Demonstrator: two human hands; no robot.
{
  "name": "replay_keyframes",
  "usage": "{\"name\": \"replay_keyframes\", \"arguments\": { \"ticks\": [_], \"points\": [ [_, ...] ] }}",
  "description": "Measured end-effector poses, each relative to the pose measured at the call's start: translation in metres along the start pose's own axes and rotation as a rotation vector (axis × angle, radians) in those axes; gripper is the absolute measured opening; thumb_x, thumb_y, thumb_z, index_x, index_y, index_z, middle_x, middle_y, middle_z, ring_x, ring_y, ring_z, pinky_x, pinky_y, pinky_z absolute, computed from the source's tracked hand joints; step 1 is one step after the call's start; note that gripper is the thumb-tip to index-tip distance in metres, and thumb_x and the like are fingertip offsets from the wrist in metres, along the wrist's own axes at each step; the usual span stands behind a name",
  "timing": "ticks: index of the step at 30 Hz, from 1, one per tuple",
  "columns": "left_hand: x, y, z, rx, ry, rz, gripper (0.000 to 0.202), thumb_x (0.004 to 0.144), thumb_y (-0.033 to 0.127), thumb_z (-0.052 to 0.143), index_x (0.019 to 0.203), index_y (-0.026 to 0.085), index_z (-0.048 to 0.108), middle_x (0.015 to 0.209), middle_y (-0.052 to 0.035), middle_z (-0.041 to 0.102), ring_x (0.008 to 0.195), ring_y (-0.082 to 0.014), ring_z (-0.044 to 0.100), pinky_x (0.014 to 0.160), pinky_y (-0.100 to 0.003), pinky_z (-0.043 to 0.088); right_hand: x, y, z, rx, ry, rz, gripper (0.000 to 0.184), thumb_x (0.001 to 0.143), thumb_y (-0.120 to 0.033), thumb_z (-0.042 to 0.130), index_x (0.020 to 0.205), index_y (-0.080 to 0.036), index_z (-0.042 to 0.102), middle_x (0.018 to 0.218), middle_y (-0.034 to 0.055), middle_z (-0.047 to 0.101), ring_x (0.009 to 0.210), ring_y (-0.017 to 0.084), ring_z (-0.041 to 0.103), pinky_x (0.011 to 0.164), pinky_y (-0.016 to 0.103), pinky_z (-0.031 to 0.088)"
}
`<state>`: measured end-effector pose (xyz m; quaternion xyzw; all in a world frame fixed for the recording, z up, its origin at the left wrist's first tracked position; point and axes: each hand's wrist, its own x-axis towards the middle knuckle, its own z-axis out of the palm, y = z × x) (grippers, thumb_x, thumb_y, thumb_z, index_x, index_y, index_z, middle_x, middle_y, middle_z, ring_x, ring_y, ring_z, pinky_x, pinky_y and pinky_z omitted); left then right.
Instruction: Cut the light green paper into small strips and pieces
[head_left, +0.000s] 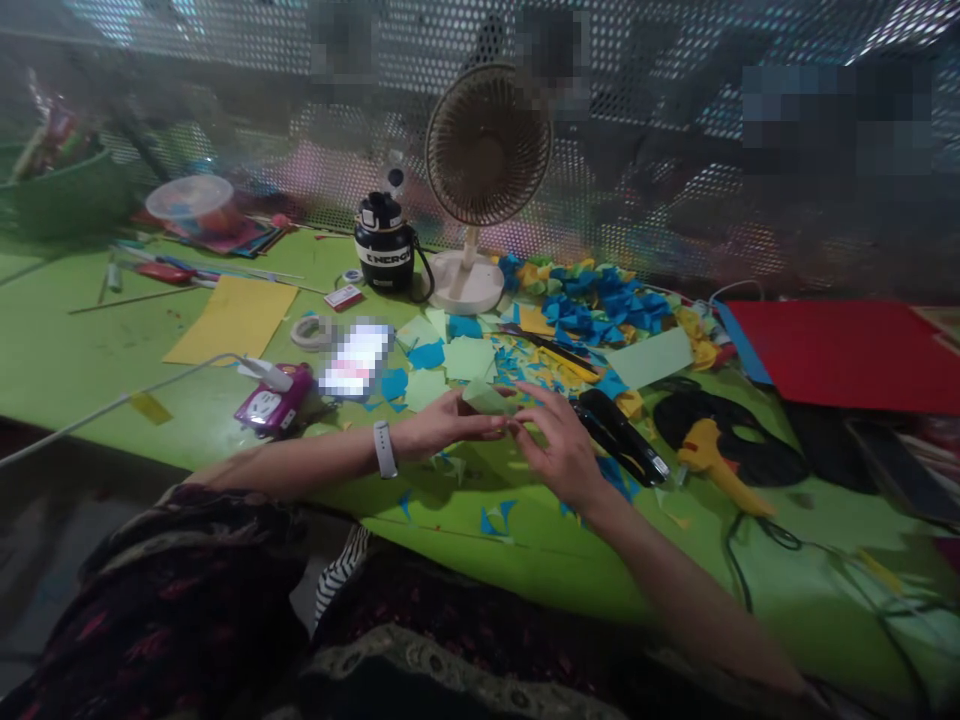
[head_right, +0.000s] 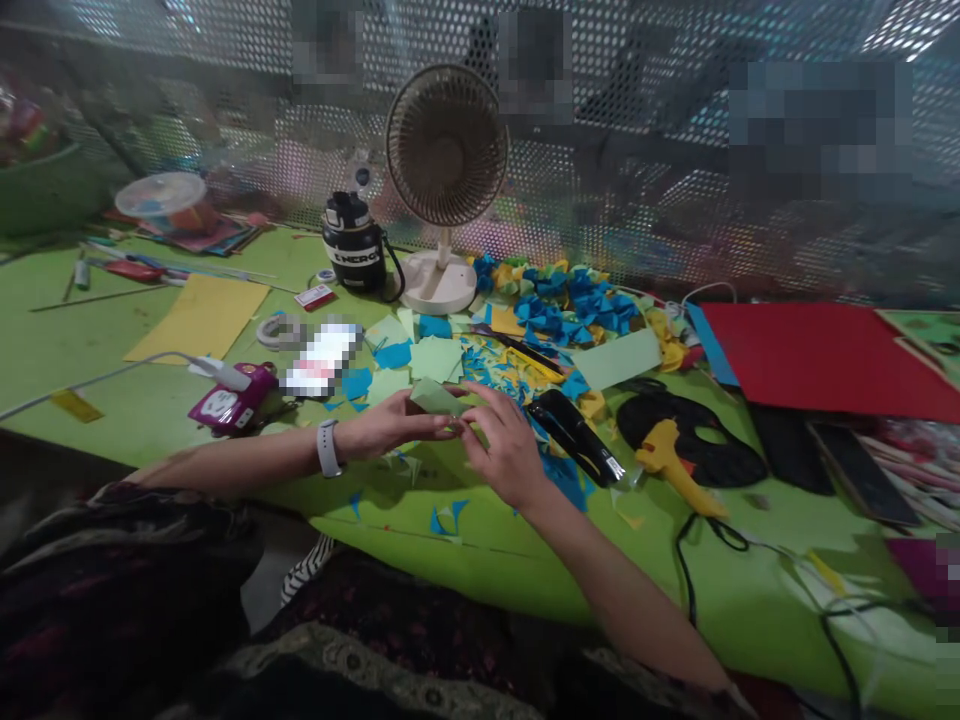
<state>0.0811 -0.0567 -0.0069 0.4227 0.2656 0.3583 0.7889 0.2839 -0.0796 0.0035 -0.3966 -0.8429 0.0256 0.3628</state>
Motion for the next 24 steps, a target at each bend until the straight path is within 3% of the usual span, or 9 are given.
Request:
{"name": "replay_keyframes", "arguments": {
  "ticks": [4, 7, 12, 14, 19, 21, 24],
  "points": [
    [-0.002, -0.013, 0.0, 0.016, 0.051, 0.024, 0.044, 0.076, 0.034, 0.082, 0.117, 0.02, 0.07, 0.109, -0.0071, 0.071, 0.101, -0.0175, 0.066, 0.1, -0.042, 0.049, -0.004, 0.002, 0.004, 0.087, 0.026, 0.057, 0.014, 0.096, -0.029, 0.056, 0.086, -0.023, 0.063, 0.123, 0.0118, 0.068, 0.116, 0.026, 0.064, 0.099, 0.047, 0.052],
    [-0.003, -0.019, 0.0, -0.004, 0.085, 0.044, 0.048, 0.073, 0.033, 0.084, 0.117, 0.021, 0.07, 0.113, -0.0085, 0.071, 0.101, -0.018, 0.066, 0.1, -0.042, 0.049, -0.004, 0.001, 0.007, 0.178, -0.024, 0.076, 0.013, 0.096, -0.029, 0.056, 0.089, -0.024, 0.066, 0.123, 0.0106, 0.068, 0.117, 0.025, 0.063, 0.099, 0.046, 0.052],
    [-0.005, -0.013, 0.002, -0.044, 0.077, 0.058, 0.058, 0.075, 0.03, 0.082, 0.129, 0.022, 0.062, 0.124, -0.0114, 0.066, 0.11, -0.0234, 0.065, 0.103, -0.046, 0.048, 0.001, 0.001, 0.008, 0.185, -0.081, 0.068, 0.019, 0.098, -0.032, 0.052, 0.093, -0.024, 0.068, 0.128, 0.0101, 0.066, 0.122, 0.027, 0.06, 0.102, 0.049, 0.05],
    [-0.006, -0.009, 0.001, -0.026, 0.111, 0.106, 0.062, 0.078, 0.028, 0.078, 0.136, 0.025, 0.055, 0.132, -0.0115, 0.061, 0.12, -0.0259, 0.059, 0.105, -0.048, 0.046, 0.009, 0.003, 0.005, 0.141, -0.039, 0.09, 0.02, 0.098, -0.033, 0.051, 0.09, -0.025, 0.068, 0.122, 0.01, 0.069, 0.119, 0.027, 0.062, 0.102, 0.049, 0.049],
    [-0.004, -0.011, -0.008, 0.094, 0.322, 0.295, 0.064, 0.086, 0.031, 0.069, 0.144, 0.026, 0.042, 0.145, -0.0147, 0.051, 0.134, -0.029, 0.048, 0.109, -0.051, 0.042, 0.048, 0.022, -0.002, 0.01, 0.131, 0.138, 0.02, 0.097, -0.032, 0.052, 0.084, -0.023, 0.065, 0.101, 0.0099, 0.072, 0.101, 0.024, 0.067, 0.095, 0.042, 0.052],
    [-0.003, -0.015, -0.009, 0.159, 0.339, 0.382, 0.063, 0.086, 0.031, 0.068, 0.143, 0.027, 0.041, 0.147, -0.0144, 0.049, 0.138, -0.0286, 0.044, 0.11, -0.05, 0.041, 0.064, 0.031, 0.002, -0.057, 0.172, 0.129, 0.02, 0.097, -0.031, 0.051, 0.085, -0.023, 0.065, 0.099, 0.0103, 0.07, 0.1, 0.025, 0.065, 0.094, 0.042, 0.052],
    [-0.002, -0.021, -0.008, 0.239, 0.308, 0.449, 0.062, 0.087, 0.031, 0.067, 0.142, 0.026, 0.041, 0.145, -0.0141, 0.051, 0.138, -0.027, 0.043, 0.11, -0.048, 0.041, 0.079, 0.038, 0.02, -0.132, 0.125, 0.09, 0.022, 0.098, -0.031, 0.048, 0.09, -0.023, 0.067, 0.1, 0.011, 0.069, 0.102, 0.027, 0.062, 0.096, 0.045, 0.048]
  ]
}}
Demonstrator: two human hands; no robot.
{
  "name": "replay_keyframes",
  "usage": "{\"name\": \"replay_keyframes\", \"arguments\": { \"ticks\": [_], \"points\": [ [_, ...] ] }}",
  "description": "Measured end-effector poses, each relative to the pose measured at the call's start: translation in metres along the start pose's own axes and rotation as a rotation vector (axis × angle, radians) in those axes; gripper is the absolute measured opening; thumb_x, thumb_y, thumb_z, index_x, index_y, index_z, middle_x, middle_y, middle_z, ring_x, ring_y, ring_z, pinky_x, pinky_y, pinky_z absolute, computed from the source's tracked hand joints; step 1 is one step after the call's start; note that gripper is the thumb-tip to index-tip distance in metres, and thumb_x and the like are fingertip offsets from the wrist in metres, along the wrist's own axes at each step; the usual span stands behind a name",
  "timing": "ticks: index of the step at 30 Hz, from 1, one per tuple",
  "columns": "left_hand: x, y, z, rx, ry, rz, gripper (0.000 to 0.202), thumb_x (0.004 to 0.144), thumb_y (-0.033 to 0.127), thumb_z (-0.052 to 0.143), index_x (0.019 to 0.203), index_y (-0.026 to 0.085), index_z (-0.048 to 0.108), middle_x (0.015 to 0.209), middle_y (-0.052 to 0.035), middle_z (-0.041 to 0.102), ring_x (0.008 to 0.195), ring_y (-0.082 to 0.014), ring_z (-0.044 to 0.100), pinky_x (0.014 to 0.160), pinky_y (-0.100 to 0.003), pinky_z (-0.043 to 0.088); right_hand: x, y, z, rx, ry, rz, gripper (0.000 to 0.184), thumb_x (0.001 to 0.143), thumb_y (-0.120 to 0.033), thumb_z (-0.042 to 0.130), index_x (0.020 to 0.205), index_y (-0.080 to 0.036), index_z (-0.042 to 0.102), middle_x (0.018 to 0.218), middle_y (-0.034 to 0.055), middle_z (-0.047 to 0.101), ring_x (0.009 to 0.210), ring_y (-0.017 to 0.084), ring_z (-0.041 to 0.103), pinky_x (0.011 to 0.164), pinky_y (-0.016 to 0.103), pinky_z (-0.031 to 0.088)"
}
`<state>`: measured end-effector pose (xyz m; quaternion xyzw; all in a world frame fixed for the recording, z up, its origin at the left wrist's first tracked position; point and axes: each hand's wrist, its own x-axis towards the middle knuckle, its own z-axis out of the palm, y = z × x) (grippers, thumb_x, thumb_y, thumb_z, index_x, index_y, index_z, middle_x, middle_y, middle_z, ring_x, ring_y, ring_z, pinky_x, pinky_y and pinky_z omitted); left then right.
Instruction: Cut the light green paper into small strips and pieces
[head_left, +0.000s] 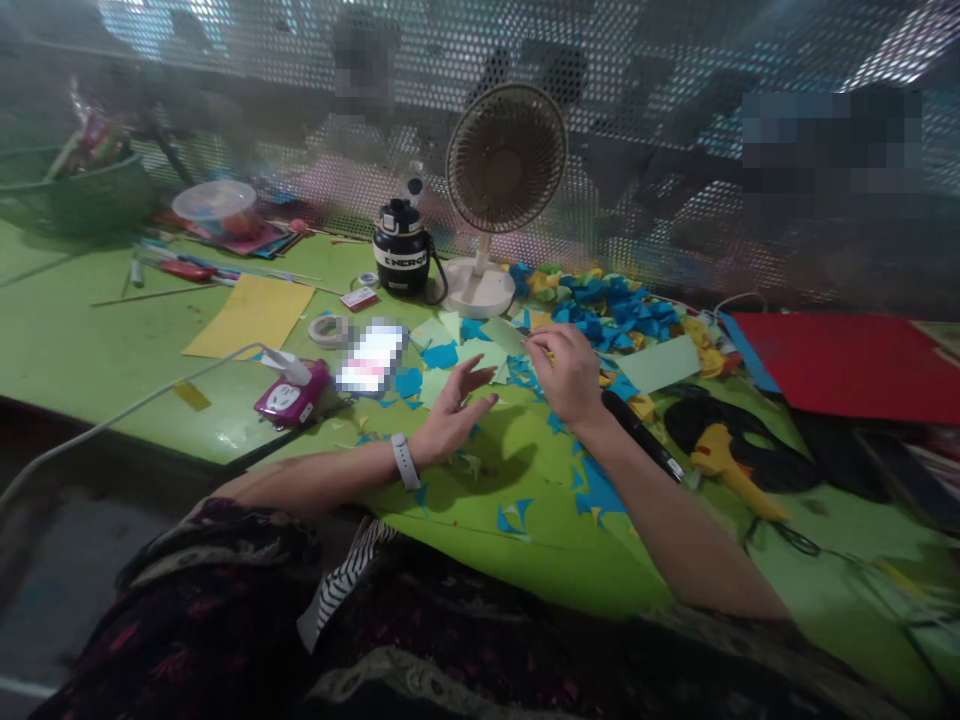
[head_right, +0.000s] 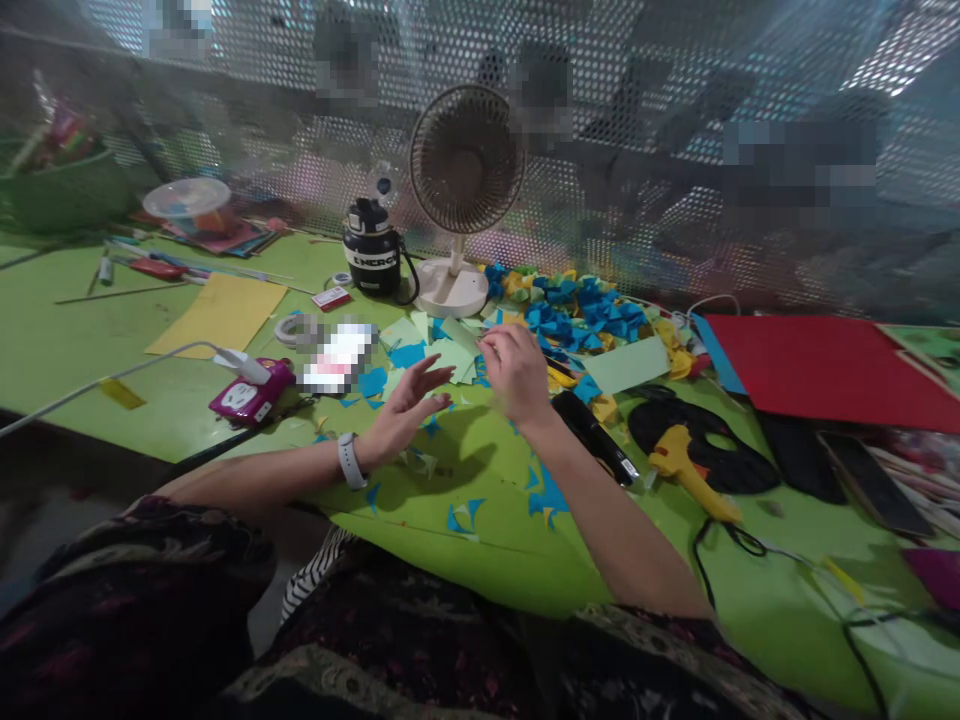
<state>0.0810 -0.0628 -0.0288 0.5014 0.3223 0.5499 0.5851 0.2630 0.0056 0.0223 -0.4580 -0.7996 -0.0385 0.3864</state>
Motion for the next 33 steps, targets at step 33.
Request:
{"name": "replay_keyframes", "arguments": {
  "ticks": [33],
  "points": [
    [-0.005, 0.009, 0.005, -0.253, -0.105, -0.24, 0.089, 0.073, 0.017, 0.083, 0.149, 0.023, 0.037, 0.142, -0.0152, 0.056, 0.119, -0.025, 0.063, 0.108, -0.043, 0.045, -0.077, -0.029, -0.026, 0.109, -0.221, -0.158, 0.016, 0.097, -0.031, 0.054, 0.091, -0.022, 0.066, 0.129, 0.013, 0.063, 0.119, 0.028, 0.059, 0.099, 0.05, 0.048]
  ]
}}
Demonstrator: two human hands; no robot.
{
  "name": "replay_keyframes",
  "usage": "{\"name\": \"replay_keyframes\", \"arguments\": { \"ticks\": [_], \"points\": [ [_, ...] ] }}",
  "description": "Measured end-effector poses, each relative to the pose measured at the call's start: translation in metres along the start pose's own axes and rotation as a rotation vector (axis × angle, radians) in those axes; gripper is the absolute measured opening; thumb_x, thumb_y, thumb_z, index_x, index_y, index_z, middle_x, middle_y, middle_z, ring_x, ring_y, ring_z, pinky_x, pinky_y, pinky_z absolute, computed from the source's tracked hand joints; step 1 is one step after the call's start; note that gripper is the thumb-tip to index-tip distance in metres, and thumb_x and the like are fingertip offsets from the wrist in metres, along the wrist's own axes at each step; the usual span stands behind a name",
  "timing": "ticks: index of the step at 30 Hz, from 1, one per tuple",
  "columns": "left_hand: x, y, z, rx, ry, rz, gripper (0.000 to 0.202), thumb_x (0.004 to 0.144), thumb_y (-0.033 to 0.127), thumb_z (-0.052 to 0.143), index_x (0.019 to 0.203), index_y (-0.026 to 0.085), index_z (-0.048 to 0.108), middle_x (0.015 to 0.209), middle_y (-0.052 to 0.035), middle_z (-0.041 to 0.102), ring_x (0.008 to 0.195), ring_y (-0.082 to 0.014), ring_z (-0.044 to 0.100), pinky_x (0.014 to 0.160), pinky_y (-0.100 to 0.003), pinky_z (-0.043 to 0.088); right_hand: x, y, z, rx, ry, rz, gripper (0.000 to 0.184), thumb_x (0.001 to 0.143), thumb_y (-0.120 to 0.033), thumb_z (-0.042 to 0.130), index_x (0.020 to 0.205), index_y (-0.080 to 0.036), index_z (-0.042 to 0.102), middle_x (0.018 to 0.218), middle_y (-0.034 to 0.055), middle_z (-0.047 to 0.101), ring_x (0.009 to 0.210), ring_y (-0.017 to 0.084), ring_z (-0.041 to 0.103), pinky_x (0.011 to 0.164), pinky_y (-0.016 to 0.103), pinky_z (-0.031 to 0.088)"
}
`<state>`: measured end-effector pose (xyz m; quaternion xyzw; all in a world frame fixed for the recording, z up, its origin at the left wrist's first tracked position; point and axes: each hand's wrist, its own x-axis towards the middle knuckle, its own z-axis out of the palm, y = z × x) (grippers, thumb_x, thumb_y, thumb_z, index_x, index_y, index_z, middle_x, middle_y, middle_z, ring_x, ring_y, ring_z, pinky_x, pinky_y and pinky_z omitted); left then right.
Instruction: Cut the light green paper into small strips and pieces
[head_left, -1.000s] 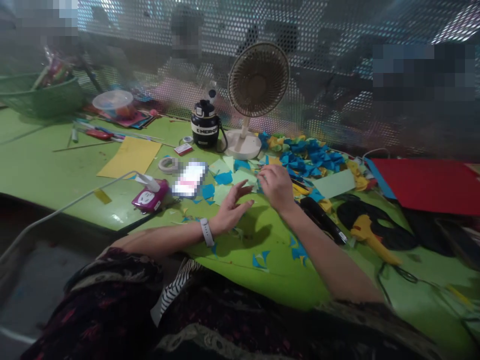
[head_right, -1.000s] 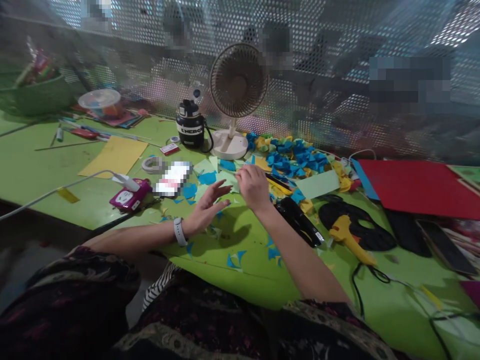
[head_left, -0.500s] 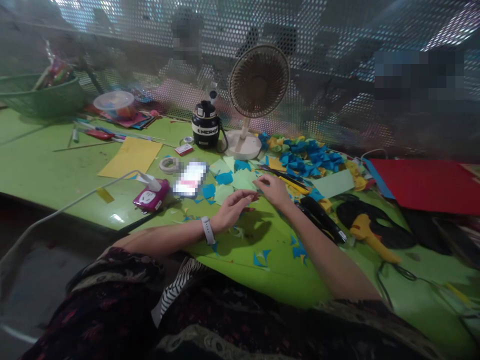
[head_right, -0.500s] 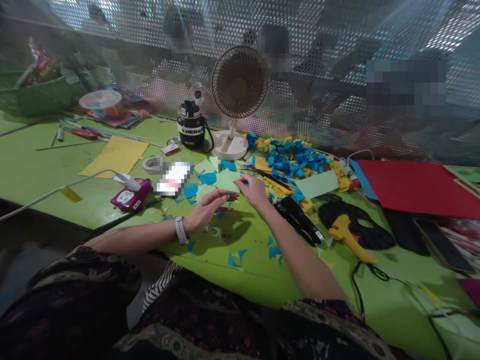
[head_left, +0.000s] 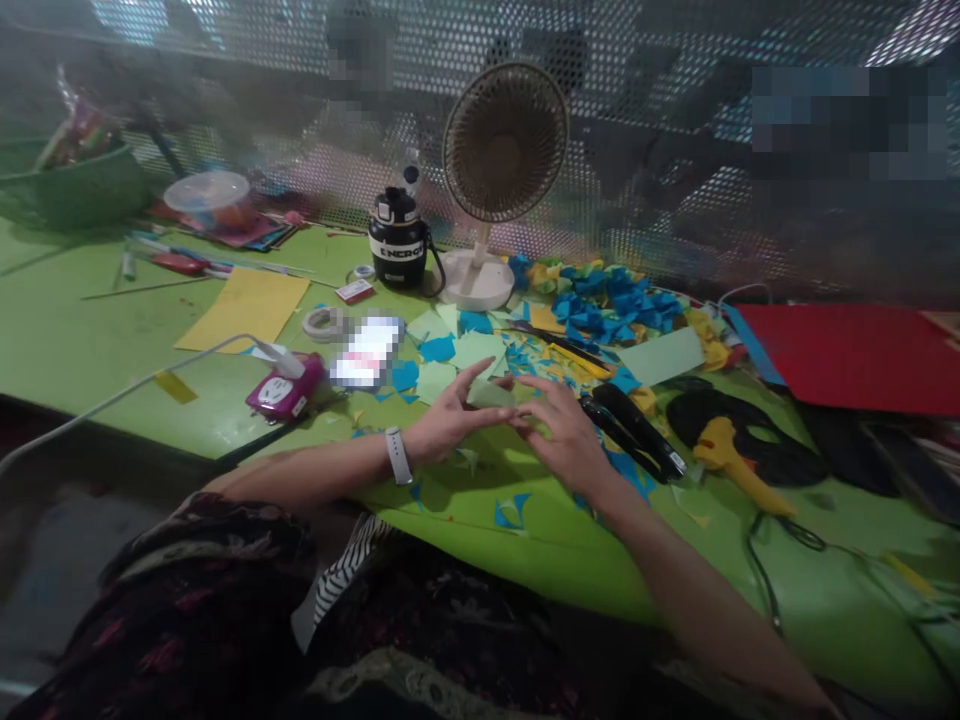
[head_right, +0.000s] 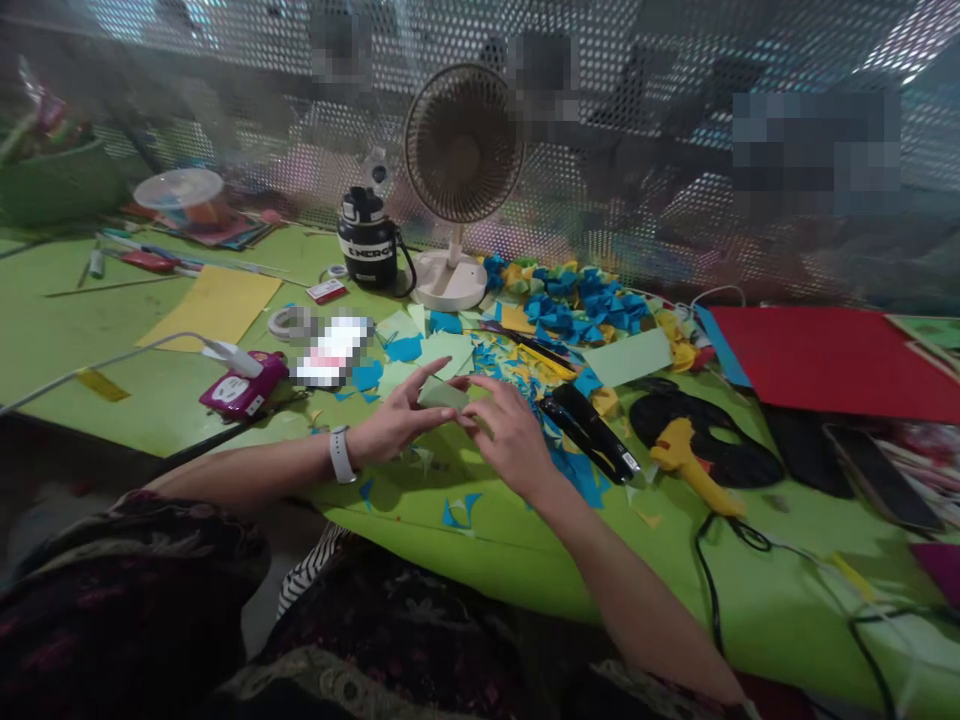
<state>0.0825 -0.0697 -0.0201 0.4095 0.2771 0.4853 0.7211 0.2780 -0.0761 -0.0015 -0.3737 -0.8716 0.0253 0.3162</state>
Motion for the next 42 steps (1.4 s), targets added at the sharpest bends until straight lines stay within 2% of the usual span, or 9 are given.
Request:
{"name": "replay_keyframes", "arguments": {
  "ticks": [4, 7, 9, 12, 16, 21, 27, 33, 42],
  "points": [
    [-0.003, -0.002, 0.0, 0.042, -0.067, 0.056, 0.086, 0.078, 0.02, 0.079, 0.152, 0.025, 0.035, 0.135, -0.013, 0.063, 0.123, -0.0234, 0.06, 0.106, -0.037, 0.046, -0.005, 0.002, 0.008, 0.147, 0.105, 0.17, 0.019, 0.093, -0.041, 0.061, 0.089, -0.023, 0.063, 0.129, 0.014, 0.061, 0.126, 0.031, 0.055, 0.104, 0.054, 0.046],
    [-0.006, -0.001, 0.0, 0.121, -0.038, 0.08, 0.082, 0.083, 0.024, 0.075, 0.153, 0.025, 0.033, 0.126, -0.0112, 0.069, 0.117, -0.0207, 0.064, 0.103, -0.035, 0.049, -0.005, -0.003, 0.009, 0.387, 0.175, 0.433, 0.034, 0.083, -0.051, 0.071, 0.097, -0.022, 0.059, 0.12, 0.0145, 0.064, 0.113, 0.031, 0.062, 0.091, 0.05, 0.054],
    [-0.008, 0.001, 0.001, 0.168, -0.016, 0.088, 0.082, 0.084, 0.025, 0.074, 0.154, 0.024, 0.032, 0.121, -0.011, 0.071, 0.111, -0.0195, 0.067, 0.101, -0.034, 0.05, -0.004, -0.007, 0.01, 0.621, 0.102, 0.601, 0.046, 0.078, -0.054, 0.074, 0.106, -0.022, 0.056, 0.115, 0.0132, 0.066, 0.101, 0.027, 0.067, 0.082, 0.045, 0.058],
    [-0.01, 0.003, 0.003, 0.181, 0.007, 0.078, 0.081, 0.084, 0.024, 0.075, 0.153, 0.022, 0.034, 0.117, -0.0107, 0.072, 0.109, -0.0192, 0.068, 0.1, -0.033, 0.05, -0.002, -0.011, 0.013, 0.934, -0.043, 0.711, 0.053, 0.075, -0.055, 0.077, 0.112, -0.023, 0.057, 0.104, 0.0089, 0.071, 0.094, 0.024, 0.069, 0.081, 0.041, 0.059],
    [-0.008, 0.002, 0.003, 0.117, 0.032, 0.056, 0.079, 0.08, 0.024, 0.078, 0.15, 0.021, 0.04, 0.107, -0.0079, 0.075, 0.102, -0.018, 0.07, 0.092, -0.029, 0.053, 0.001, -0.008, 0.016, 1.072, -0.013, 0.753, 0.047, 0.07, -0.055, 0.08, 0.098, -0.021, 0.062, 0.085, 0.0038, 0.072, 0.077, 0.019, 0.069, 0.075, 0.038, 0.059],
    [-0.004, 0.006, 0.002, 0.095, 0.057, -0.033, 0.087, 0.073, 0.026, 0.084, 0.148, 0.018, 0.041, 0.086, -0.0023, 0.075, 0.076, -0.0135, 0.072, 0.075, -0.027, 0.058, 0.003, -0.006, 0.007, 0.913, 0.123, 0.704, 0.041, 0.067, -0.055, 0.081, 0.082, -0.021, 0.063, 0.075, 0.0014, 0.069, 0.069, 0.016, 0.066, 0.069, 0.033, 0.057],
    [-0.002, 0.013, 0.001, 0.202, 0.087, -0.057, 0.063, 0.071, 0.037, 0.085, 0.124, 0.014, 0.058, 0.081, -0.004, 0.074, 0.083, -0.0213, 0.075, 0.058, -0.021, 0.056, 0.004, -0.009, -0.002, 0.869, 0.177, 0.706, 0.036, 0.071, -0.053, 0.079, 0.081, -0.02, 0.065, 0.074, 0.0004, 0.067, 0.065, 0.015, 0.065, 0.065, 0.031, 0.057],
    [-0.001, 0.011, -0.001, 0.232, 0.067, -0.036, 0.057, 0.072, 0.041, 0.084, 0.115, 0.012, 0.061, 0.083, -0.0067, 0.076, 0.082, -0.0217, 0.076, 0.06, -0.022, 0.058, 0.006, -0.013, -0.002, 0.919, 0.085, 0.738, 0.041, 0.068, -0.055, 0.08, 0.08, -0.019, 0.066, 0.073, 0.0013, 0.07, 0.057, 0.013, 0.063, 0.06, 0.029, 0.055],
    [0.0, 0.007, -0.004, 0.263, 0.025, 0.008, 0.055, 0.075, 0.041, 0.081, 0.116, 0.012, 0.06, 0.085, -0.0081, 0.077, 0.081, -0.0211, 0.076, 0.067, -0.026, 0.061, 0.007, -0.015, -0.002, 0.936, 0.097, 0.747, 0.044, 0.067, -0.059, 0.079, 0.071, -0.019, 0.062, 0.065, -0.0001, 0.067, 0.052, 0.012, 0.062, 0.056, 0.028, 0.056]
  ]
}}
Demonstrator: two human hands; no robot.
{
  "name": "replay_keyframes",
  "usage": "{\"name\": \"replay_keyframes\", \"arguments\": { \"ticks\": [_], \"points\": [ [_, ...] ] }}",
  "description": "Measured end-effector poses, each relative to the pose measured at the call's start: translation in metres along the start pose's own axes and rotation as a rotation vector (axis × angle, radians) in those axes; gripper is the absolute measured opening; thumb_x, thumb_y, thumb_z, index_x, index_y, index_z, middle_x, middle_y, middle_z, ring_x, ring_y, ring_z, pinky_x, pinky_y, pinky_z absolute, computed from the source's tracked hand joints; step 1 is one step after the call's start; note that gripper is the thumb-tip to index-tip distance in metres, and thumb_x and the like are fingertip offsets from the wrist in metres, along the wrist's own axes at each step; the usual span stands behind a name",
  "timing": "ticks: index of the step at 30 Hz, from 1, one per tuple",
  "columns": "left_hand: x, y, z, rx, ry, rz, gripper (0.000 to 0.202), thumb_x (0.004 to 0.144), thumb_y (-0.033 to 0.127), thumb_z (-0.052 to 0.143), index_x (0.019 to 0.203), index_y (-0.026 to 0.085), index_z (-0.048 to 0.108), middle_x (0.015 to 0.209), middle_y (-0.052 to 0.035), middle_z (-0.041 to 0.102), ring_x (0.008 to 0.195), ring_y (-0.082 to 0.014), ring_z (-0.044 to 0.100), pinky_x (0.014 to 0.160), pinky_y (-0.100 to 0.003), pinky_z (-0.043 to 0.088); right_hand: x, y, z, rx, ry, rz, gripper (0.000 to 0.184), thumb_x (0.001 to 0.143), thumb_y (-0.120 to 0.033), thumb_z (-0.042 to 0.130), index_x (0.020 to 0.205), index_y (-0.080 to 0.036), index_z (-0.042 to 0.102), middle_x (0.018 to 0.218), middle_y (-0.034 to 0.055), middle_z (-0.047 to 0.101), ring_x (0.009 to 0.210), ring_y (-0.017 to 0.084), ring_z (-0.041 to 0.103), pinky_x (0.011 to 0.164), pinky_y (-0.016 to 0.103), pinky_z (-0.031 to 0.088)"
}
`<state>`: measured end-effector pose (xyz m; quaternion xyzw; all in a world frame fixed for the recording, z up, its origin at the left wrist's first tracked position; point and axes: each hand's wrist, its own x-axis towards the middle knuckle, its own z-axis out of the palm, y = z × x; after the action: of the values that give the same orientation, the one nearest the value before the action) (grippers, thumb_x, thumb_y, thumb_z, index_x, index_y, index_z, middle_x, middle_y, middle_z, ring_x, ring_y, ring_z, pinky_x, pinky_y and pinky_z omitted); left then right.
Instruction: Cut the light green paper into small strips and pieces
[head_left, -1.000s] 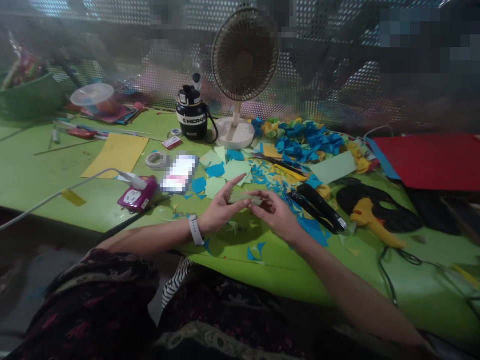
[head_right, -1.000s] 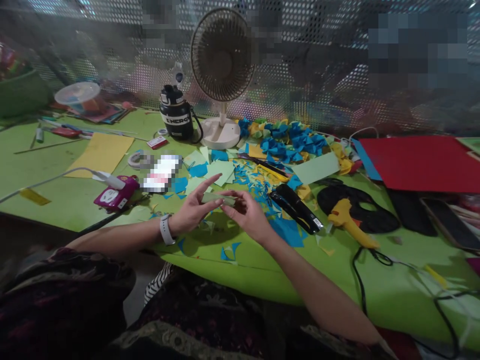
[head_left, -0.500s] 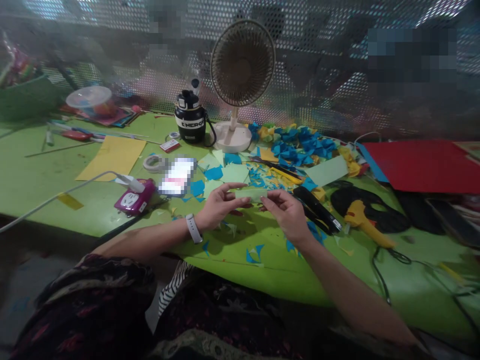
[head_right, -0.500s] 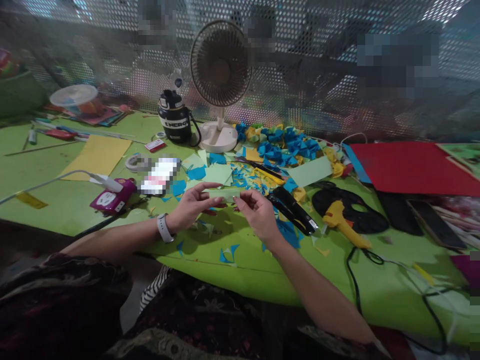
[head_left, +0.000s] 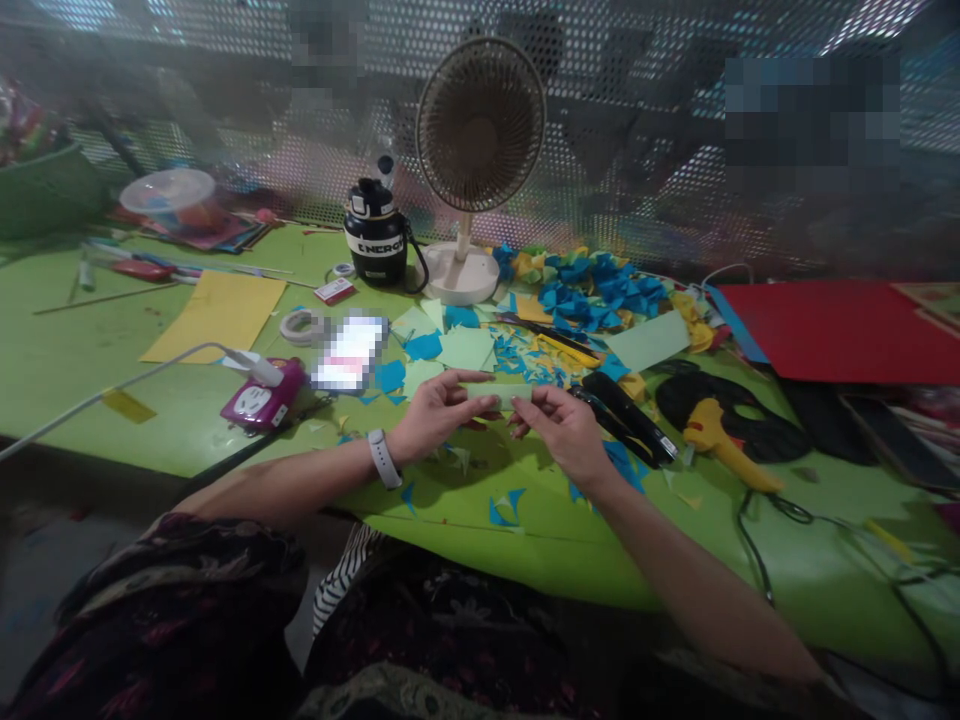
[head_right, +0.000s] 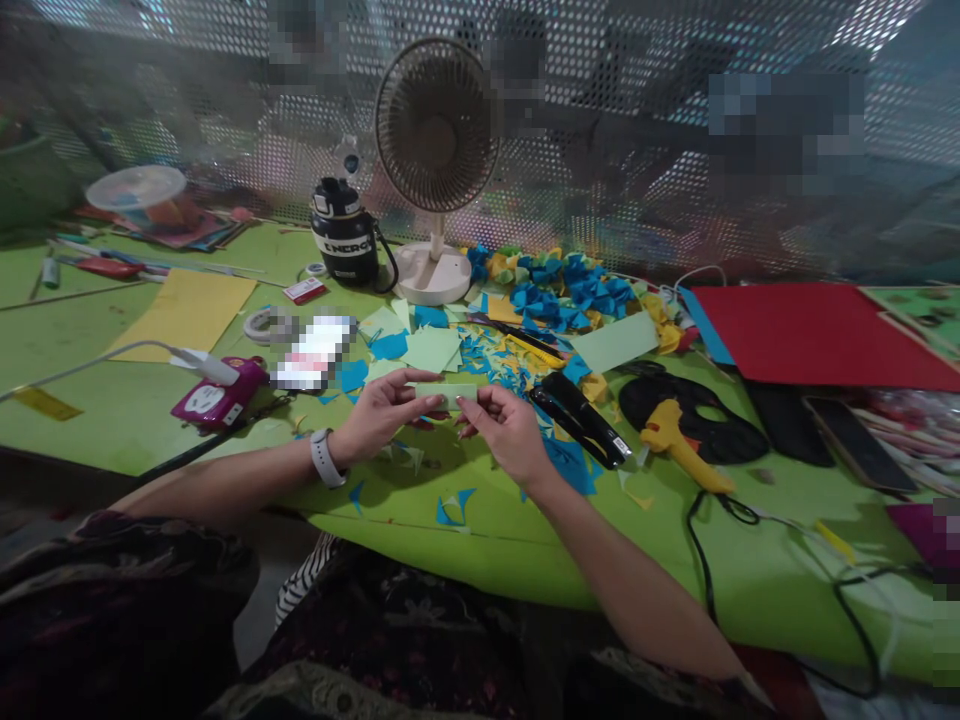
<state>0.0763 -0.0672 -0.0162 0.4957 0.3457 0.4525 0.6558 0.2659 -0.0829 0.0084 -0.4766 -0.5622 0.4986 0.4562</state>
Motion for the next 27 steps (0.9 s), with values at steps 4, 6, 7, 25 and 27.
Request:
{"name": "replay_keyframes", "arguments": {
  "ticks": [4, 6, 7, 25, 27],
  "points": [
    [-0.0007, 0.0002, 0.0005, 0.0, -0.003, -0.004, 0.055, 0.075, 0.041, 0.081, 0.116, 0.012, 0.059, 0.084, -0.0081, 0.077, 0.081, -0.0214, 0.076, 0.068, -0.028, 0.061, -0.0003, 0.0005, 0.0, -0.015, 0.004, -0.001, 0.043, 0.069, -0.059, 0.078, 0.07, -0.02, 0.061, 0.064, -0.0002, 0.066, 0.052, 0.013, 0.062, 0.056, 0.029, 0.056],
    [-0.0011, 0.0003, 0.0009, 0.001, -0.002, -0.002, 0.055, 0.076, 0.041, 0.081, 0.116, 0.011, 0.059, 0.083, -0.0081, 0.077, 0.081, -0.0213, 0.076, 0.069, -0.028, 0.061, -0.0006, 0.0006, -0.0001, -0.029, 0.007, 0.001, 0.042, 0.07, -0.058, 0.078, 0.07, -0.02, 0.061, 0.064, 0.0, 0.066, 0.053, 0.013, 0.063, 0.057, 0.029, 0.056],
    [-0.0012, 0.0003, 0.001, 0.005, -0.001, 0.0, 0.054, 0.076, 0.041, 0.08, 0.116, 0.011, 0.059, 0.083, -0.0081, 0.077, 0.081, -0.0212, 0.076, 0.069, -0.028, 0.061, -0.0008, 0.0005, 0.0, -0.031, 0.008, 0.002, 0.042, 0.07, -0.058, 0.078, 0.071, -0.02, 0.062, 0.063, 0.0001, 0.066, 0.053, 0.014, 0.063, 0.057, 0.029, 0.056],
    [-0.0007, 0.0006, 0.0019, 0.018, 0.019, -0.014, 0.053, 0.074, 0.042, 0.082, 0.113, 0.012, 0.061, 0.08, -0.0065, 0.076, 0.078, -0.0207, 0.076, 0.064, -0.026, 0.061, -0.0014, 0.0015, 0.001, -0.021, 0.017, 0.023, 0.044, 0.067, -0.06, 0.079, 0.068, -0.02, 0.06, 0.06, 0.0006, 0.067, 0.051, 0.014, 0.062, 0.053, 0.029, 0.055],
    [-0.0009, 0.0009, 0.0019, 0.036, 0.017, -0.008, 0.051, 0.076, 0.041, 0.08, 0.114, 0.012, 0.061, 0.08, -0.0065, 0.076, 0.078, -0.0206, 0.076, 0.062, -0.024, 0.06, -0.0009, 0.0022, 0.001, -0.016, 0.018, 0.02, 0.045, 0.066, -0.06, 0.08, 0.067, -0.02, 0.059, 0.06, 0.0002, 0.067, 0.05, 0.014, 0.062, 0.052, 0.028, 0.055]
  ]
}}
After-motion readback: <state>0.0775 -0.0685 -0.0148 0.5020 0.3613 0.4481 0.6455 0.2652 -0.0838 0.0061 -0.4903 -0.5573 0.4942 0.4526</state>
